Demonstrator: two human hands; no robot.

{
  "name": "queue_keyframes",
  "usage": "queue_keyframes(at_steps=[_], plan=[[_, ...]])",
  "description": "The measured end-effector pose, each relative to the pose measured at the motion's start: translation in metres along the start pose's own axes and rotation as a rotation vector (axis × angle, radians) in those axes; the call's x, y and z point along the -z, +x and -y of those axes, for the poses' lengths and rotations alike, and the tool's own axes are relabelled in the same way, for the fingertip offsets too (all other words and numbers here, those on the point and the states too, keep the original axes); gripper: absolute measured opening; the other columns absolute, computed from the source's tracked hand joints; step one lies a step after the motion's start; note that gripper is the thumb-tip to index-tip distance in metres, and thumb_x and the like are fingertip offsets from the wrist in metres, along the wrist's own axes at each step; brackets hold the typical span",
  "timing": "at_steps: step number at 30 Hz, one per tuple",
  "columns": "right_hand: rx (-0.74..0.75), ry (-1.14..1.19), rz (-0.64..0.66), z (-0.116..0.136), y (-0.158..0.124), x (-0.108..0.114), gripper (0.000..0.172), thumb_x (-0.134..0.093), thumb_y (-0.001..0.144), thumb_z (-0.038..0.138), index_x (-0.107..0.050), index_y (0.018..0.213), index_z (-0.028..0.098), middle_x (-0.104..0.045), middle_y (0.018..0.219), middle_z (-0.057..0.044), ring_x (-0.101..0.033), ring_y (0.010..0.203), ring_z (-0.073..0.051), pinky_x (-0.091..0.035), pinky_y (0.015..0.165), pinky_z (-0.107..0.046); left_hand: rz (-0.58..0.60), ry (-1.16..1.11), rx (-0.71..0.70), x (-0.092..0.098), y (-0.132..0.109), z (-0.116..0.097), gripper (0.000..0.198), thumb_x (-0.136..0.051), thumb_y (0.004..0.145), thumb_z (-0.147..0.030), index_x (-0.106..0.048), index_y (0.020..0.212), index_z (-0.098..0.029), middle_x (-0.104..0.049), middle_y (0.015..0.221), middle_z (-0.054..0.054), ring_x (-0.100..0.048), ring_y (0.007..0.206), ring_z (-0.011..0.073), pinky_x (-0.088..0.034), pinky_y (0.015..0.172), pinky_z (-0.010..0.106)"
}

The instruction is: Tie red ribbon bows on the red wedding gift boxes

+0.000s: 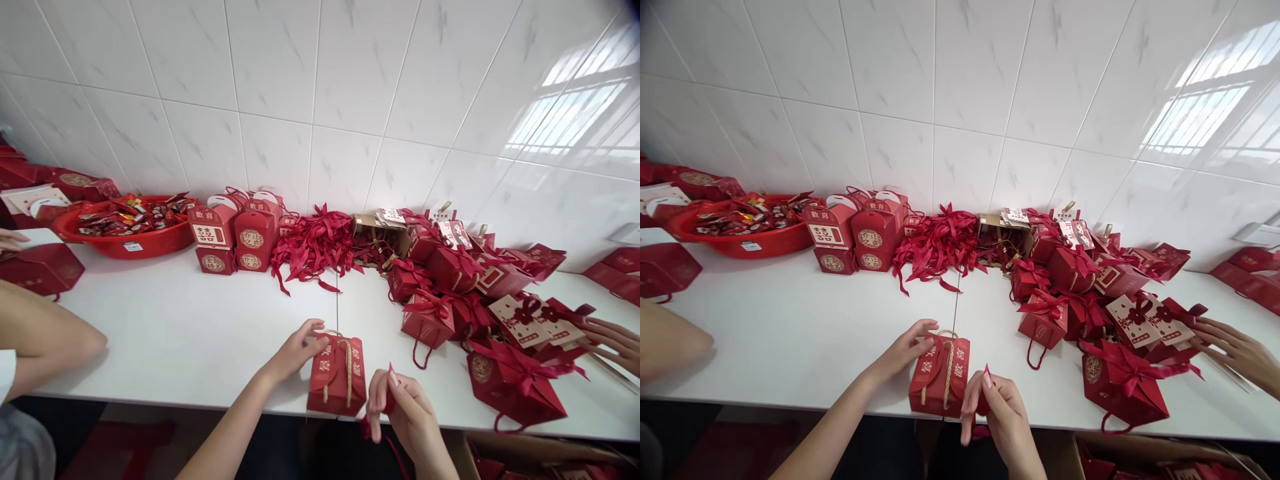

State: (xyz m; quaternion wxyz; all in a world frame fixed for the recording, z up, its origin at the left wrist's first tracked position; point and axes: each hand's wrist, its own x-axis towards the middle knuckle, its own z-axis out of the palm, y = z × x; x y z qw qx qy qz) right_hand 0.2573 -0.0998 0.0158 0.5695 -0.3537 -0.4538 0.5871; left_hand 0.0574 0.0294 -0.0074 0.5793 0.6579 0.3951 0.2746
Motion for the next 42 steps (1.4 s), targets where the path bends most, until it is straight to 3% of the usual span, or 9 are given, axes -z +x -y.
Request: queue_keyframes(at_steps=[3, 8, 15, 19, 22, 25, 32, 37, 42], plan=[[-0.152, -0.174, 0.042, 0.005, -0.010, 0.009, 0.043, -0.041, 0.092, 0.047, -0.062, 0.073, 0.014, -0.042, 0.052, 0.005, -0.037, 0.034, -0.005, -0.026, 0.042, -0.022, -0.085, -0.063, 0.038, -0.005, -0.005, -0.013, 0.041, -0.052, 0.082, -0.054, -0.053, 0.109, -0.023, -0.058, 0.119, 0.010, -0.054, 0.113, 0.0266, -0.045, 0.092, 0.038], [-0.096, -0.561, -0.291, 0.013, -0.008, 0.002, 0.041, -0.051, 0.084, 0.053, -0.064, 0.086, 0.014, -0.020, 0.052, 0.008, -0.020, 0.047, -0.008, -0.017, 0.044, -0.022, -0.177, 0.031, -0.099, -0.012, -0.036, -0.035, 0.039, -0.051, 0.086, -0.046, -0.048, 0.120, -0.027, -0.048, 0.132, 0.008, -0.045, 0.124, 0.0264, -0.040, 0.101, 0.038], [-0.008, -0.784, -0.329, 0.001, 0.014, -0.037, 0.027, -0.070, 0.070, 0.040, -0.064, 0.084, 0.017, -0.057, 0.063, 0.001, -0.042, 0.052, -0.011, -0.037, 0.049, -0.022, -0.060, 0.190, -0.344, -0.022, -0.074, -0.019, 0.058, -0.049, 0.089, -0.029, -0.022, 0.140, -0.034, -0.008, 0.153, 0.005, -0.011, 0.142, 0.0257, -0.026, 0.114, 0.043], [0.031, -0.686, -0.211, 0.004, 0.010, -0.040, 0.015, -0.057, 0.081, 0.031, -0.065, 0.080, 0.018, -0.065, 0.073, -0.003, -0.055, 0.060, -0.014, -0.043, 0.055, -0.024, -0.193, 0.131, -0.300, -0.032, -0.071, 0.000, 0.048, -0.042, 0.093, -0.030, -0.023, 0.137, -0.035, -0.014, 0.150, 0.005, -0.021, 0.139, 0.0232, -0.032, 0.111, 0.044], [0.050, -0.750, 0.063, 0.016, -0.001, -0.031, 0.013, -0.058, 0.080, 0.028, -0.070, 0.081, 0.021, -0.065, 0.071, -0.001, -0.052, 0.059, -0.013, -0.041, 0.055, -0.023, -0.321, 0.098, -0.305, -0.038, -0.067, 0.007, 0.050, -0.042, 0.093, -0.029, -0.019, 0.138, -0.035, -0.023, 0.146, 0.008, -0.030, 0.134, 0.0234, -0.034, 0.108, 0.047], [0.032, -0.752, 0.168, 0.023, -0.012, -0.019, 0.028, -0.068, 0.075, 0.036, -0.067, 0.101, 0.024, -0.059, 0.072, 0.000, -0.046, 0.060, -0.013, -0.040, 0.058, -0.024, -0.384, 0.167, -0.374, -0.039, -0.067, 0.009, 0.046, -0.040, 0.094, -0.025, -0.025, 0.136, -0.034, -0.024, 0.145, 0.008, -0.029, 0.135, 0.0247, -0.035, 0.107, 0.048], [0.043, -0.391, -0.101, 0.015, -0.014, 0.006, 0.060, -0.019, 0.092, 0.057, -0.064, 0.095, 0.018, -0.032, 0.062, 0.003, -0.029, 0.054, -0.013, -0.034, 0.053, -0.027, -0.216, 0.474, -0.385, -0.012, -0.083, 0.003, 0.046, -0.036, 0.089, -0.009, -0.041, 0.128, -0.032, -0.028, 0.143, 0.008, -0.027, 0.136, 0.0247, -0.041, 0.103, 0.044], [0.112, -0.494, -0.321, 0.019, -0.002, 0.010, 0.045, -0.038, 0.090, 0.049, -0.069, 0.102, 0.019, -0.038, 0.065, 0.001, -0.040, 0.058, -0.014, -0.039, 0.057, -0.027, -0.286, 0.652, -0.346, 0.014, -0.090, -0.004, 0.043, -0.038, 0.086, -0.008, -0.050, 0.121, -0.031, -0.033, 0.143, 0.006, -0.030, 0.134, 0.0259, -0.047, 0.096, 0.043], [0.148, -0.525, -0.401, 0.020, 0.009, -0.005, 0.034, -0.051, 0.086, 0.040, -0.061, 0.109, 0.018, -0.045, 0.068, 0.001, -0.044, 0.060, -0.013, -0.041, 0.057, -0.026, -0.377, 0.700, -0.523, 0.008, -0.071, -0.027, 0.027, -0.045, 0.087, -0.014, -0.059, 0.106, -0.028, -0.044, 0.135, 0.005, -0.038, 0.127, 0.0250, -0.042, 0.101, 0.045]])
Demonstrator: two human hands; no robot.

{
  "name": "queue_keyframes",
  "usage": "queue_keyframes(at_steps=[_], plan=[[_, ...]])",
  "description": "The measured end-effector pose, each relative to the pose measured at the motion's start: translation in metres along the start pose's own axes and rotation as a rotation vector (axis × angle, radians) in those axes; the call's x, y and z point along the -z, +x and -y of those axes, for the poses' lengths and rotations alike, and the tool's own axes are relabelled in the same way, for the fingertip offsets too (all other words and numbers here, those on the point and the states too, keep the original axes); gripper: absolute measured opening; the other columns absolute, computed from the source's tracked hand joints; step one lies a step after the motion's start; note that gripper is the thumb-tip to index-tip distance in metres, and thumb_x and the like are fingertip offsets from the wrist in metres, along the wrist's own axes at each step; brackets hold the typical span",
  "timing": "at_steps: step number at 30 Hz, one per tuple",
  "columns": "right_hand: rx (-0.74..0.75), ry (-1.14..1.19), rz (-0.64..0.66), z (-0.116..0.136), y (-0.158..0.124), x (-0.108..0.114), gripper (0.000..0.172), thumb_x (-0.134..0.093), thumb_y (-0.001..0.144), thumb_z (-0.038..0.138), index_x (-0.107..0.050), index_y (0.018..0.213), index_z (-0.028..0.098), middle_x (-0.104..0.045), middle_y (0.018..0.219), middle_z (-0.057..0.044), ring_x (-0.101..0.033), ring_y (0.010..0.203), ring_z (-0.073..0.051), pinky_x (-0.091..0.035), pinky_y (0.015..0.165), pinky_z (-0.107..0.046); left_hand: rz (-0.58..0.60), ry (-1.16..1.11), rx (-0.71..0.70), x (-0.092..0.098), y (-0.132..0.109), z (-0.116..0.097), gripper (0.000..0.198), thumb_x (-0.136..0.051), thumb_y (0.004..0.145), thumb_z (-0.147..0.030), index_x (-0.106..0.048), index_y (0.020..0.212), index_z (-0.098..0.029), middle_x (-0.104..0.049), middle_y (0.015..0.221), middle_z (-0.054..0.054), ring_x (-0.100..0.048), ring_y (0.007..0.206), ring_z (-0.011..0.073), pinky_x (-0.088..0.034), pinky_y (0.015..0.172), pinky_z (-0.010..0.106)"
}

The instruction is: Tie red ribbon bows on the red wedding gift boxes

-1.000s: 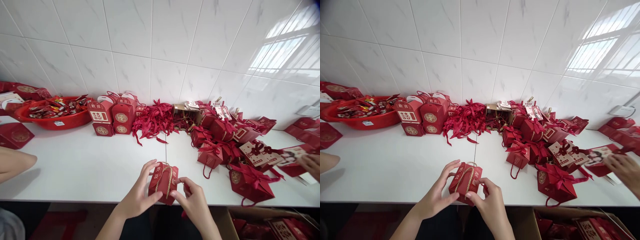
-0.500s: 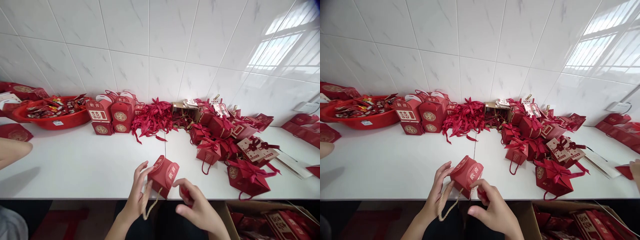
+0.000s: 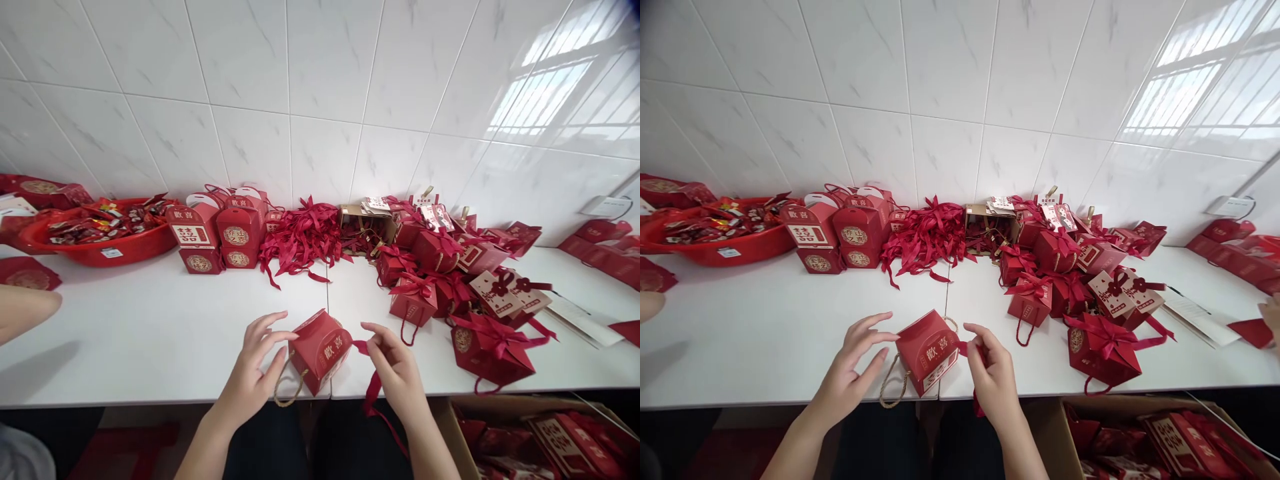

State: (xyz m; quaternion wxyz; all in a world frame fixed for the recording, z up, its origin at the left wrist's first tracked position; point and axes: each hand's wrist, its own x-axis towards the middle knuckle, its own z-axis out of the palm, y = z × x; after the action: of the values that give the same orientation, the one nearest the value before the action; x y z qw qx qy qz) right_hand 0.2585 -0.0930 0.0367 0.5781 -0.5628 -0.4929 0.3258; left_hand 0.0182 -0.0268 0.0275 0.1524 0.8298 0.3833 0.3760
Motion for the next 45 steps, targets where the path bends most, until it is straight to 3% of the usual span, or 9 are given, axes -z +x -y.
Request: queue_keyframes(at_steps=[4, 10, 17, 32, 39, 42, 45], plan=[[0.013, 0.048, 0.000, -0.001, 0.001, -0.017, 0.026, -0.053, 0.085, 0.039, -0.057, 0.099, 0.018, -0.045, 0.066, 0.003, -0.043, 0.056, -0.011, -0.037, 0.051, -0.024, 0.041, 0.038, -0.130, -0.015, 0.025, -0.016, 0.033, -0.046, 0.085, -0.009, -0.063, 0.107, -0.028, -0.044, 0.137, 0.005, -0.034, 0.129, 0.0266, -0.040, 0.103, 0.047], [-0.024, 0.082, 0.025, -0.008, 0.003, -0.030, 0.023, -0.056, 0.084, 0.040, -0.054, 0.089, 0.018, -0.049, 0.062, 0.003, -0.045, 0.055, -0.011, -0.037, 0.052, -0.023, 0.089, 0.052, -0.150, -0.025, 0.037, -0.021, 0.029, -0.048, 0.085, -0.012, -0.064, 0.104, -0.027, -0.046, 0.135, 0.005, -0.035, 0.127, 0.0260, -0.041, 0.102, 0.045], [-0.043, 0.119, -0.038, -0.006, 0.004, -0.036, 0.023, -0.060, 0.080, 0.041, -0.053, 0.083, 0.019, -0.051, 0.063, 0.003, -0.047, 0.055, -0.011, -0.039, 0.051, -0.022, 0.025, 0.107, -0.172, -0.030, 0.037, -0.019, 0.022, -0.052, 0.085, -0.017, -0.065, 0.100, -0.026, -0.053, 0.127, 0.006, -0.041, 0.120, 0.0272, -0.040, 0.098, 0.048], [-0.057, 0.064, 0.062, -0.005, 0.005, -0.043, 0.017, -0.056, 0.083, 0.034, -0.049, 0.090, 0.020, -0.057, 0.065, 0.002, -0.054, 0.057, -0.013, -0.045, 0.052, -0.023, -0.108, 0.139, -0.235, -0.037, 0.042, -0.019, 0.013, -0.057, 0.082, -0.016, -0.065, 0.076, -0.023, -0.062, 0.113, 0.004, -0.046, 0.112, 0.0249, -0.041, 0.094, 0.044], [0.212, -0.298, -0.117, 0.000, 0.005, -0.031, 0.015, -0.056, 0.084, 0.032, -0.063, 0.092, 0.021, -0.059, 0.095, -0.009, -0.056, 0.094, -0.023, -0.046, 0.084, -0.039, -0.215, 0.107, -0.243, -0.025, 0.052, -0.024, 0.011, -0.059, 0.081, -0.014, -0.064, 0.076, -0.023, -0.064, 0.104, 0.005, -0.050, 0.106, 0.0232, -0.044, 0.092, 0.043], [0.245, -0.249, -0.032, 0.005, 0.012, -0.033, 0.025, -0.056, 0.085, 0.032, -0.063, 0.108, 0.023, -0.057, 0.108, -0.010, -0.053, 0.104, -0.025, -0.043, 0.090, -0.041, -0.240, 0.031, -0.265, -0.017, 0.059, -0.034, 0.011, -0.060, 0.080, -0.013, -0.064, 0.077, -0.022, -0.064, 0.102, 0.005, -0.052, 0.105, 0.0222, -0.045, 0.092, 0.042], [0.238, -0.146, 0.098, 0.015, 0.020, -0.036, 0.018, -0.055, 0.087, 0.031, -0.067, 0.098, 0.023, -0.059, 0.106, -0.008, -0.056, 0.099, -0.022, -0.045, 0.088, -0.038, -0.263, -0.065, -0.274, -0.009, 0.062, -0.043, 0.010, -0.061, 0.079, -0.013, -0.063, 0.077, -0.022, -0.063, 0.102, 0.004, -0.054, 0.105, 0.0212, -0.046, 0.092, 0.039]])
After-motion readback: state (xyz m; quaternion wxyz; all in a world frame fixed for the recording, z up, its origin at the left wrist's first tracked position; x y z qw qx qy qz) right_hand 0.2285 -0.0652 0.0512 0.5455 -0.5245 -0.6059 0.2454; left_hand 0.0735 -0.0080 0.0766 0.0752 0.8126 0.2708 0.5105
